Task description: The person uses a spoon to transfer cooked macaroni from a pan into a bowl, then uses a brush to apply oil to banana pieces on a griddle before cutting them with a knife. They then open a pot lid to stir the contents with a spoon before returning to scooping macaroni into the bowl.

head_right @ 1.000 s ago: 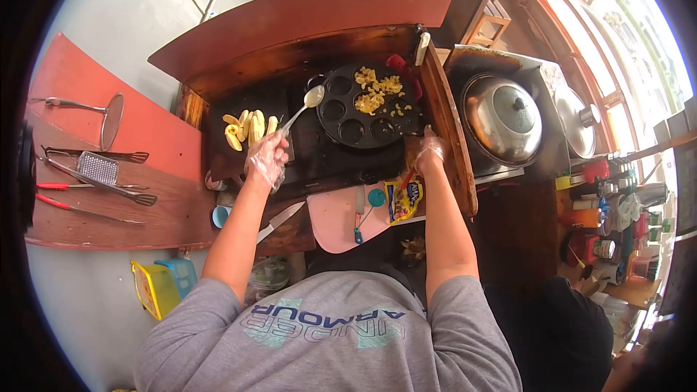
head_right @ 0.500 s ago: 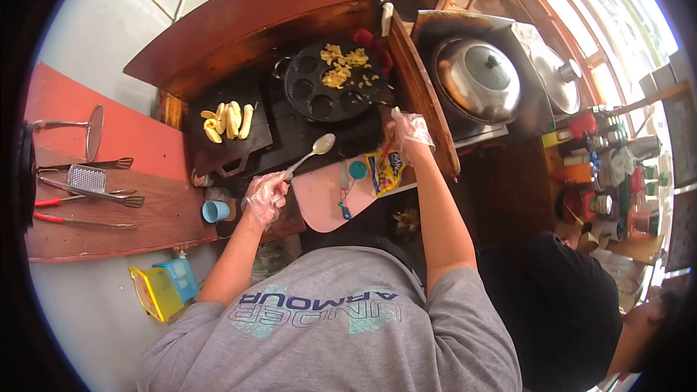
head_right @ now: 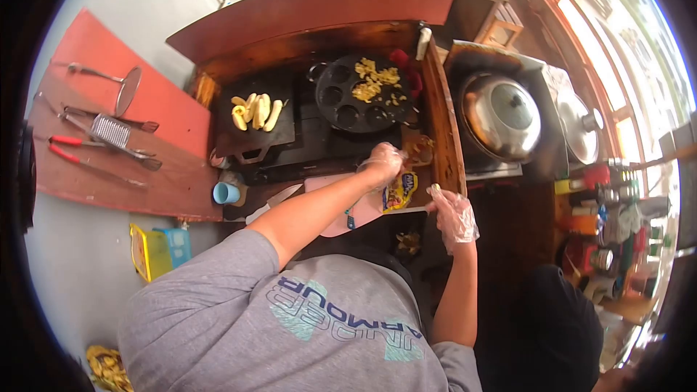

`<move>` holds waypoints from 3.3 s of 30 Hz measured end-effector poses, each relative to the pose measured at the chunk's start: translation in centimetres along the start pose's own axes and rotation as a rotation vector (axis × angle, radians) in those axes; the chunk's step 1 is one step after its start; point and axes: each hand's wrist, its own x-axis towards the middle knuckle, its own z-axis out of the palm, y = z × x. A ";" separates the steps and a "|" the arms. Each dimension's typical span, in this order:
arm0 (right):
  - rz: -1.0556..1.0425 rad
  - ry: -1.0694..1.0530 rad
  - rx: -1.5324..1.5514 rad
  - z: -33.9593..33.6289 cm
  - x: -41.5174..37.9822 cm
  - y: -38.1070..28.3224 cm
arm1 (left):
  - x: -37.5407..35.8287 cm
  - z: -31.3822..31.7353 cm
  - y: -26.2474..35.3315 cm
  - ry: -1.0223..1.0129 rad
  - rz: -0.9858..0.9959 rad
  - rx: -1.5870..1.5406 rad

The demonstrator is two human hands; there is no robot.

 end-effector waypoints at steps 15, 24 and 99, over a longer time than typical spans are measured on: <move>-0.800 0.289 -0.613 0.3 5.8 1.7 | -16.2 -23.6 -12.8 0.186 -0.249 0.640; -0.853 0.234 -0.831 0.2 8.0 2.4 | -15.7 -25.4 -15.2 0.296 -0.729 0.575; -0.982 0.369 -0.451 -2.1 8.2 2.5 | -0.3 6.6 1.6 -0.015 -0.330 0.145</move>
